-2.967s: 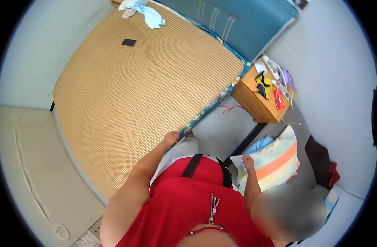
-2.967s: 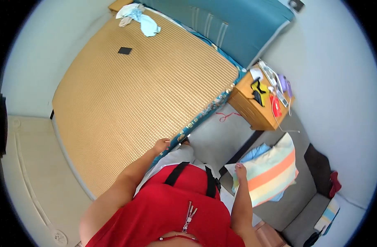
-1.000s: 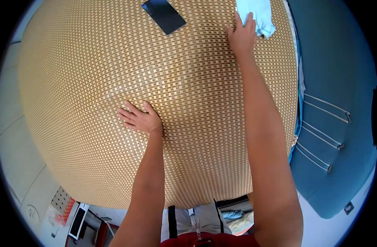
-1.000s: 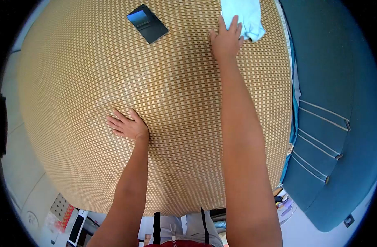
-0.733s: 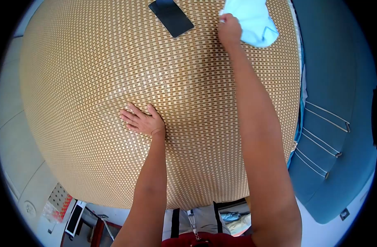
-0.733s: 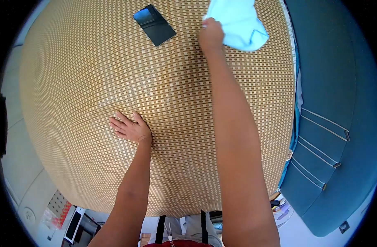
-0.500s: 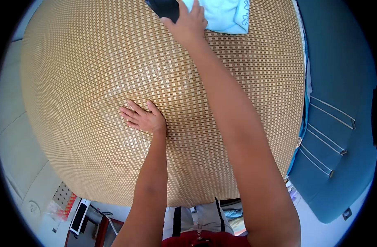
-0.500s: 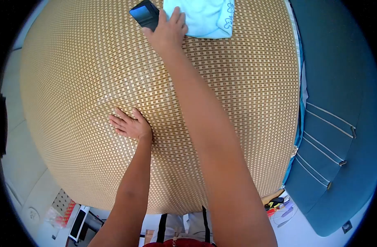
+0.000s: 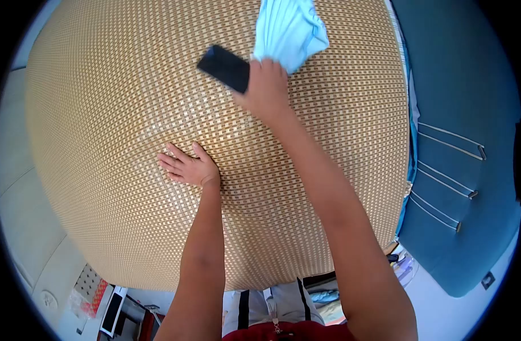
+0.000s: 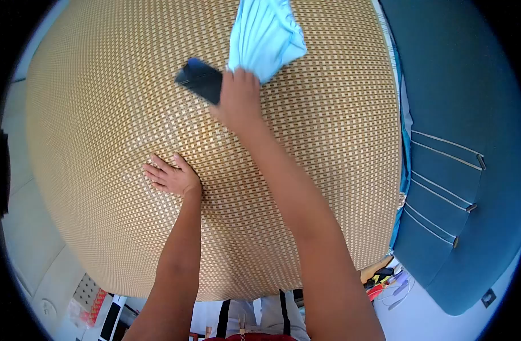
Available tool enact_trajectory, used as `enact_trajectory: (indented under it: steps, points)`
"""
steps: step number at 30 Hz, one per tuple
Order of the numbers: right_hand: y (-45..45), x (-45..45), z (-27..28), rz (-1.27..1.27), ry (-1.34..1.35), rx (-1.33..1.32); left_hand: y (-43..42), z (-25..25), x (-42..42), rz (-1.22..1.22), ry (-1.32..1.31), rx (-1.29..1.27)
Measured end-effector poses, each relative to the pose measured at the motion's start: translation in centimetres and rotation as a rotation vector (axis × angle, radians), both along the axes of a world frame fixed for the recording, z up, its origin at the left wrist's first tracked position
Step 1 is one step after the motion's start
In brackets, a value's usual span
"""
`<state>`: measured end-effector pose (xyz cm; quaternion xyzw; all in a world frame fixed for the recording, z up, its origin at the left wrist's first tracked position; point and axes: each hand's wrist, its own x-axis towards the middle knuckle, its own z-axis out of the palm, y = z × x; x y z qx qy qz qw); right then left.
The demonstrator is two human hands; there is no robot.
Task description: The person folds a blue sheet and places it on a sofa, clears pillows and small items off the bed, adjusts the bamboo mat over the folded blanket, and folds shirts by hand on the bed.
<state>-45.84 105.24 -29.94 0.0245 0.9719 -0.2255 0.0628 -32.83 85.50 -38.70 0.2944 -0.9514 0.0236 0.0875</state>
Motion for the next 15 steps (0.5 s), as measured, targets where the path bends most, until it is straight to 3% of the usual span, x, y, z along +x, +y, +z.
enact_trajectory:
  steps: [8,10,15]
  points:
    - [1.7,28.5,3.0,-0.249,-0.276,0.058,0.2,0.7,0.4,0.001,-0.043,0.110]
    - [1.3,34.9,3.1,-0.309,-0.241,0.057,0.5,1.2,0.4,0.003,-0.021,0.141]
    - [-0.7,39.9,1.3,-0.467,-0.248,0.156,0.5,1.2,1.1,0.005,-0.037,0.177]
